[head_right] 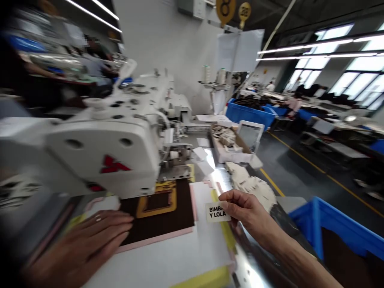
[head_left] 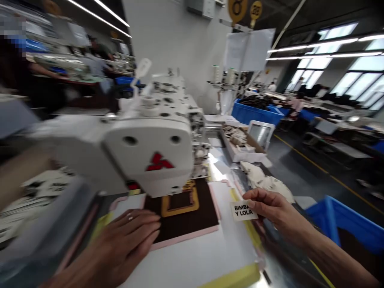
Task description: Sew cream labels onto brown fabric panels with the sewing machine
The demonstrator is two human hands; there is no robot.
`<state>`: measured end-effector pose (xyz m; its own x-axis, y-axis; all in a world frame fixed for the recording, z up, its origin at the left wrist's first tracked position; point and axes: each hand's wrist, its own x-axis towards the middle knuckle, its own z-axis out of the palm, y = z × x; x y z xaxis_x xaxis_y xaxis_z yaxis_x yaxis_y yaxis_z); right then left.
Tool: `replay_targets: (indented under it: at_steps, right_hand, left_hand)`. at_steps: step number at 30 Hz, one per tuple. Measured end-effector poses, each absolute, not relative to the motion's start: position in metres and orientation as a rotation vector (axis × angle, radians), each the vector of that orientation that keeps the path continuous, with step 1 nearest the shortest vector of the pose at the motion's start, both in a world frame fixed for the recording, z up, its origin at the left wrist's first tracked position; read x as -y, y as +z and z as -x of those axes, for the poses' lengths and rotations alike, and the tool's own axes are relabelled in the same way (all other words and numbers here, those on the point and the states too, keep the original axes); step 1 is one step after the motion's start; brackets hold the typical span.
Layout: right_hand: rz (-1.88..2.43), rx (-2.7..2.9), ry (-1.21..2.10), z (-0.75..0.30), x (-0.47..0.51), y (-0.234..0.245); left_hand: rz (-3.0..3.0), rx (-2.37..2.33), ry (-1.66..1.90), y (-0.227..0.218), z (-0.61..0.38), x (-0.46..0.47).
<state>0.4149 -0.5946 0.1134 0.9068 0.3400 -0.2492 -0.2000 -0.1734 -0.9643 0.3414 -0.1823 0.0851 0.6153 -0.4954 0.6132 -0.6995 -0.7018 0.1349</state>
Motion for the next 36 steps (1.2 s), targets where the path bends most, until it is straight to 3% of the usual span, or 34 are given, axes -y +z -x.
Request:
replay_targets:
  at_steps: [12,28,36]
  right_hand:
    - [1.815,0.405,0.739,-0.488,0.437,0.099]
    - [2.036,0.61,0.496,-0.47,0.421,0.099]
    - [1.981,0.447,0.583,-0.477,0.458,0.095]
  left_hand:
    - [-2.635,0.792,0.553,0.09,-0.331,0.175]
    - [-2.731,0.878,0.549,0.096,-0.342,0.189]
    - [-2.661,0.809,0.519,0.101,-0.338,0.18]
